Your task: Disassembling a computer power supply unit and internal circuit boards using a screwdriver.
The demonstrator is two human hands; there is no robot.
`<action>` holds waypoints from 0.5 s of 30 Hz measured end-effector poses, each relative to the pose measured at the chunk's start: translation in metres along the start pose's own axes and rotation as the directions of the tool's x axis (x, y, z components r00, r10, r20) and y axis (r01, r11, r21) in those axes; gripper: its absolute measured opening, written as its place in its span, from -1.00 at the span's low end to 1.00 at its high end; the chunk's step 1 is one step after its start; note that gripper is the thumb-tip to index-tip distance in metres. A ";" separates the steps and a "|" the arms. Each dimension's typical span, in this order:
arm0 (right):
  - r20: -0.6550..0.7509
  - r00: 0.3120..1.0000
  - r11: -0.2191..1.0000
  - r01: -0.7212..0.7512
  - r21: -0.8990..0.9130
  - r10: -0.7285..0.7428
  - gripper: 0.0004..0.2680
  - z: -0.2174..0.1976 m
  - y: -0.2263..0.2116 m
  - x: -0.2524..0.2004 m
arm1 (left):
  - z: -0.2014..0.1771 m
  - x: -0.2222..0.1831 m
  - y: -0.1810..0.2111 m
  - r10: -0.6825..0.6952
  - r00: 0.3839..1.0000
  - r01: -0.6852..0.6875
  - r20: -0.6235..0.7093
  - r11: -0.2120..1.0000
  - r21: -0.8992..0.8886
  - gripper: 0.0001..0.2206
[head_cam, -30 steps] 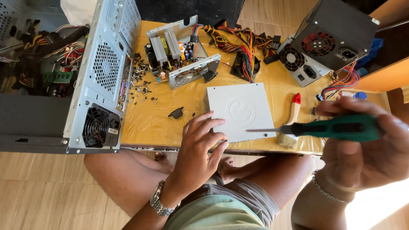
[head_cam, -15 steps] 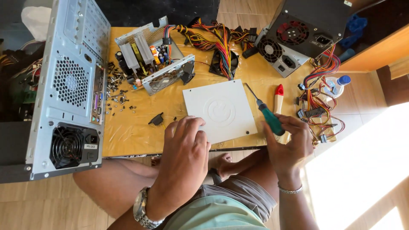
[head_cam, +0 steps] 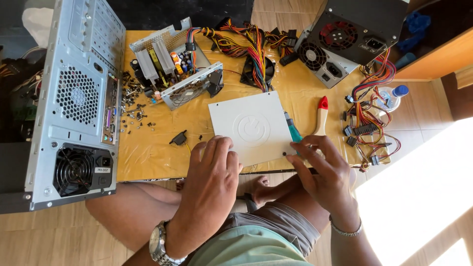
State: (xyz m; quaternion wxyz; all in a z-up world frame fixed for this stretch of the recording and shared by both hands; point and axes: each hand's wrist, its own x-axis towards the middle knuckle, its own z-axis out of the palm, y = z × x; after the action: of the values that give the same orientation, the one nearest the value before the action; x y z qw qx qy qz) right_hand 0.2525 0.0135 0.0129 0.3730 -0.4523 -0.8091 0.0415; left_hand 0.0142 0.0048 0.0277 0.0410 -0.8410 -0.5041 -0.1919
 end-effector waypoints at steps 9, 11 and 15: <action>0.190 0.979 0.994 0.049 0.101 -0.068 -0.95 -0.004 0.007 0.013 | 0.009 -0.003 0.016 -0.158 0.986 0.144 0.060 0.971 0.193 -0.92; 0.225 0.971 0.992 0.058 0.113 -0.082 -0.94 -0.006 0.009 0.017 | 0.005 -0.003 0.013 -0.124 0.992 0.119 0.017 0.977 0.175 -0.95; 0.285 0.946 0.987 0.143 0.068 -0.156 -0.95 -0.008 0.011 0.023 | 0.002 -0.002 0.008 0.003 0.998 0.007 -0.068 0.989 0.150 -0.92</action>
State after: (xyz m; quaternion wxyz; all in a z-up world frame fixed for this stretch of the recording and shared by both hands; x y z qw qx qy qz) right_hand 0.2585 0.0352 0.0268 0.2633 -0.3698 -0.8857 0.0976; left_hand 0.0210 0.0000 0.0262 0.1212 -0.8280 -0.5164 -0.1819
